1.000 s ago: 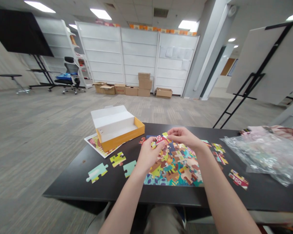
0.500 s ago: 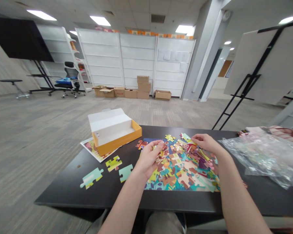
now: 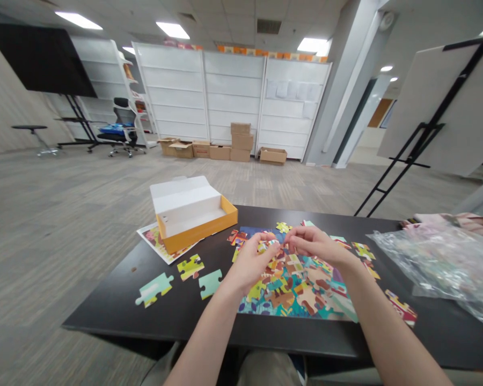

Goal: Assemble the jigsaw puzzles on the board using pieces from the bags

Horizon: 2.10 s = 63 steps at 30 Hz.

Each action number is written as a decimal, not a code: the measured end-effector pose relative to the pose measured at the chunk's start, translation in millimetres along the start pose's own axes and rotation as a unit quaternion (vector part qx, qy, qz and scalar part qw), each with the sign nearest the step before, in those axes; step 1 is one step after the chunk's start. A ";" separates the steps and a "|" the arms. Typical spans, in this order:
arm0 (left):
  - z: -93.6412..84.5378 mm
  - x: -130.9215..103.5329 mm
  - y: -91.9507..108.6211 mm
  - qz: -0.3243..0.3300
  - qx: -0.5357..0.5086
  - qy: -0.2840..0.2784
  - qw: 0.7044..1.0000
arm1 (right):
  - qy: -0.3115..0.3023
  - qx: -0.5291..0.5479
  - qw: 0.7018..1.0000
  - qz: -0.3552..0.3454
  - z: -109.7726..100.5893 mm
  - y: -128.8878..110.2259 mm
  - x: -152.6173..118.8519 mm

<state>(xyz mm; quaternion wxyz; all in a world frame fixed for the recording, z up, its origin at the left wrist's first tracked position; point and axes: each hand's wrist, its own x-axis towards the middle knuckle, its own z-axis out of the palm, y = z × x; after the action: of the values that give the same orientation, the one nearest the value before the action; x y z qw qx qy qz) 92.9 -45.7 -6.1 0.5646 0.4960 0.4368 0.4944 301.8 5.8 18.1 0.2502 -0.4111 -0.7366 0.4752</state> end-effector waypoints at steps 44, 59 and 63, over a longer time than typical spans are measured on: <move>-14.6 -5.0 -3.1 0.043 0.145 -0.069 0.986 | -0.028 0.062 0.998 -0.003 20.5 0.9 8.4; -36.0 0.9 4.4 0.075 0.237 0.015 0.968 | 0.078 0.024 0.996 0.030 -5.5 1.6 -0.7; -50.6 3.7 5.5 0.092 0.275 0.067 0.955 | -0.047 -0.039 0.998 0.035 -16.7 3.3 -8.6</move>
<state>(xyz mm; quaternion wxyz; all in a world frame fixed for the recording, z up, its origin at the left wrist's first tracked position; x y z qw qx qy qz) 42.9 -35.4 -7.0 0.3275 0.6360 0.5453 0.4370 320.3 7.5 22.3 0.1822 -0.4229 -0.7508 0.4736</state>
